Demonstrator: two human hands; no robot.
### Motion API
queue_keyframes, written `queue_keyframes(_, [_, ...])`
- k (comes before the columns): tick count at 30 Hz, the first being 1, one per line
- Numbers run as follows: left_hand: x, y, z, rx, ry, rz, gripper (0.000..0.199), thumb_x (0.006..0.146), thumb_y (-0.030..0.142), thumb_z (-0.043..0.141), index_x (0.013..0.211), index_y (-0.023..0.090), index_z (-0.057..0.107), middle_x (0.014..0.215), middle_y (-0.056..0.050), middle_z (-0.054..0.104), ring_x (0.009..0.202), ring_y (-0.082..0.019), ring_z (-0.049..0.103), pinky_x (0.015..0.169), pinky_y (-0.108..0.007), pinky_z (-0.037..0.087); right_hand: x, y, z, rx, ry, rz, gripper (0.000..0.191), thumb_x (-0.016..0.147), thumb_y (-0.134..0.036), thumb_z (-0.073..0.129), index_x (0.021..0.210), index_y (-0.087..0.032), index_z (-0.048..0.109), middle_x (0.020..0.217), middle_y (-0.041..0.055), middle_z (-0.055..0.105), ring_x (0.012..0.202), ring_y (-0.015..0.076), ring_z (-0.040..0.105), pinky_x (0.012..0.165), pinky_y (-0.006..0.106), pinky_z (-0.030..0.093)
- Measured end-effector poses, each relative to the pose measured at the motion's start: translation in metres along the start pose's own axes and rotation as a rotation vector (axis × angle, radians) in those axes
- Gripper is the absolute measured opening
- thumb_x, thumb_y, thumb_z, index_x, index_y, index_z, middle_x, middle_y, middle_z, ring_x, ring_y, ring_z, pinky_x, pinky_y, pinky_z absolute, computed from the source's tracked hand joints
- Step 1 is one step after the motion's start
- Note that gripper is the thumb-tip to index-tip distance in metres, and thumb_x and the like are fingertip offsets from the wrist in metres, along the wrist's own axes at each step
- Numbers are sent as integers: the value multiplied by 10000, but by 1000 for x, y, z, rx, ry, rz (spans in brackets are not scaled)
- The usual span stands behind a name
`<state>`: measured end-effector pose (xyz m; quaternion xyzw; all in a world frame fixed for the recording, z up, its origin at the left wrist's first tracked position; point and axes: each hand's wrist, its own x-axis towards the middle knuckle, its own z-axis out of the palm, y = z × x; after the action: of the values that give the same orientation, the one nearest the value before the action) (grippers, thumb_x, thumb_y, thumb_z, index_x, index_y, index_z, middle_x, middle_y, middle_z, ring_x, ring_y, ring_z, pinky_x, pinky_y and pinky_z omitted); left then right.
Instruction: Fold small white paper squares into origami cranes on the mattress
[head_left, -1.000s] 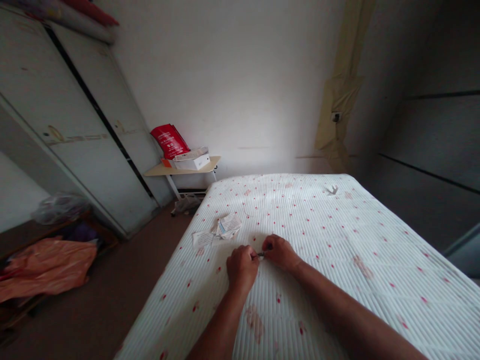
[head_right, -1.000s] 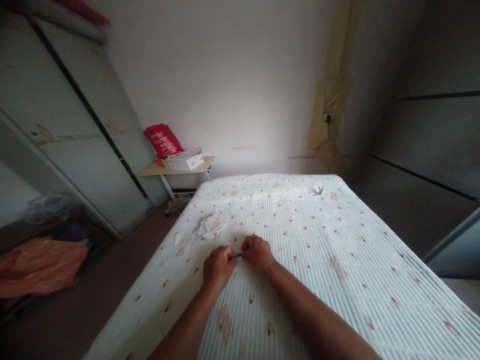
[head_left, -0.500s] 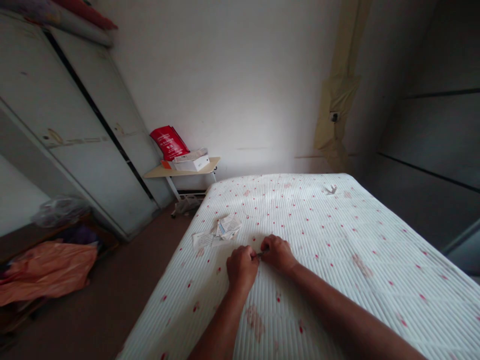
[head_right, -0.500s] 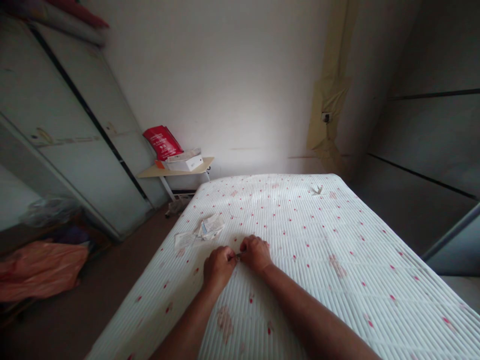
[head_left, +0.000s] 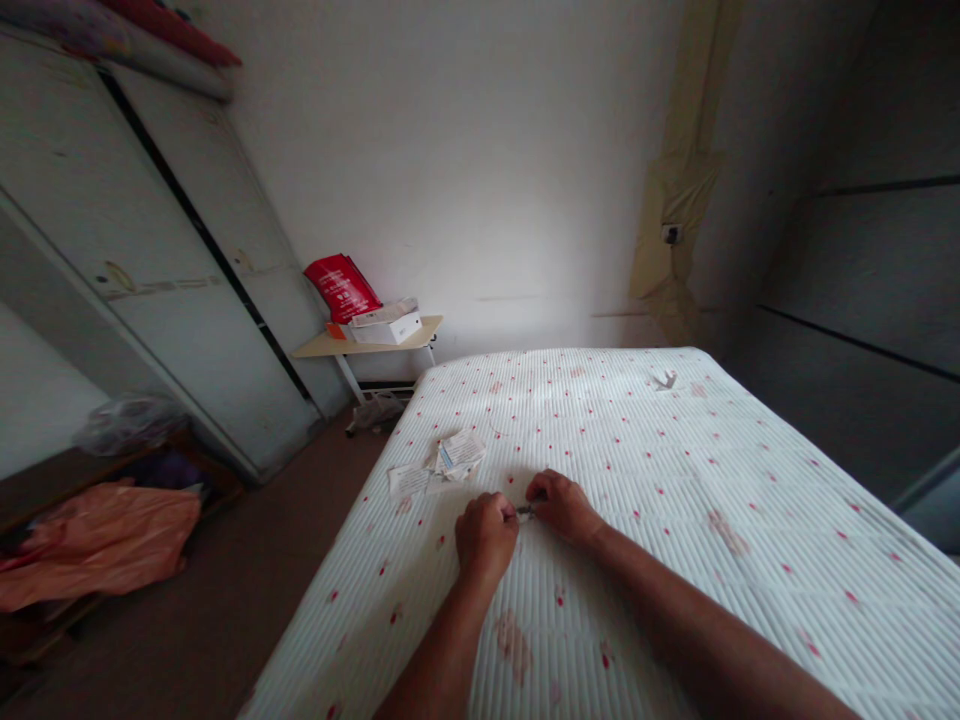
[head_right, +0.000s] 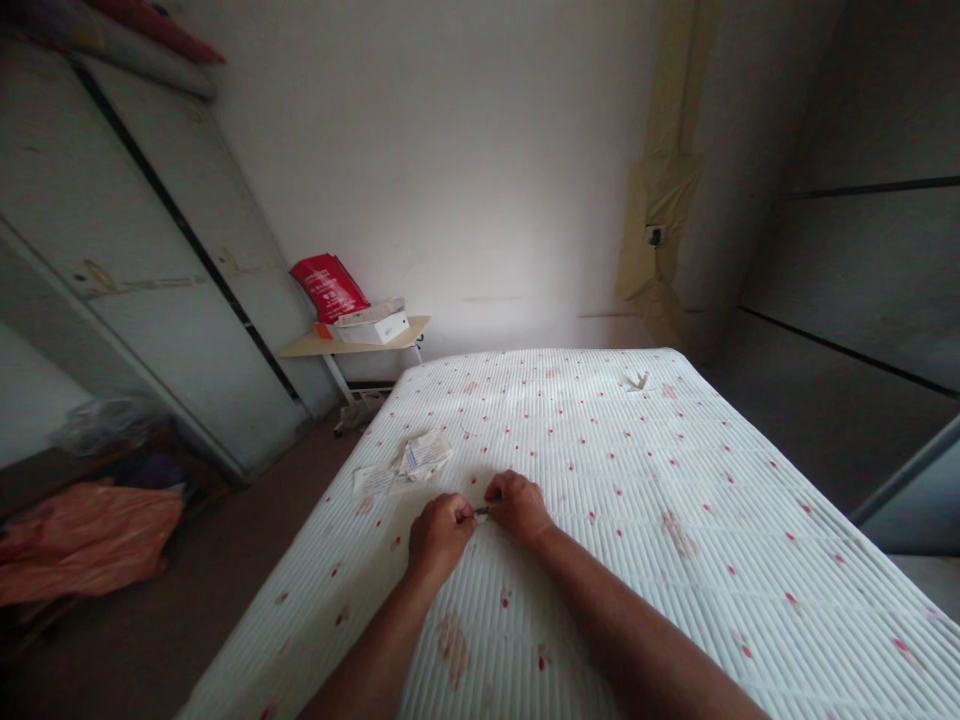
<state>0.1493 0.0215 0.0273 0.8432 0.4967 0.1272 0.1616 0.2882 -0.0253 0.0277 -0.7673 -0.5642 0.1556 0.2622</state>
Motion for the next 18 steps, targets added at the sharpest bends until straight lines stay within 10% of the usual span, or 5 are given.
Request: queue_keyframes(18, [1,2,-1,47,-34,-39,90,781,204,539,795,223,626,878,12,651,840,-141,577,670,-236,346,-3,-1,7,-20,56,8,224,648,-52,557,823,-175,621,915,37,627,892,164,566,754,247,365])
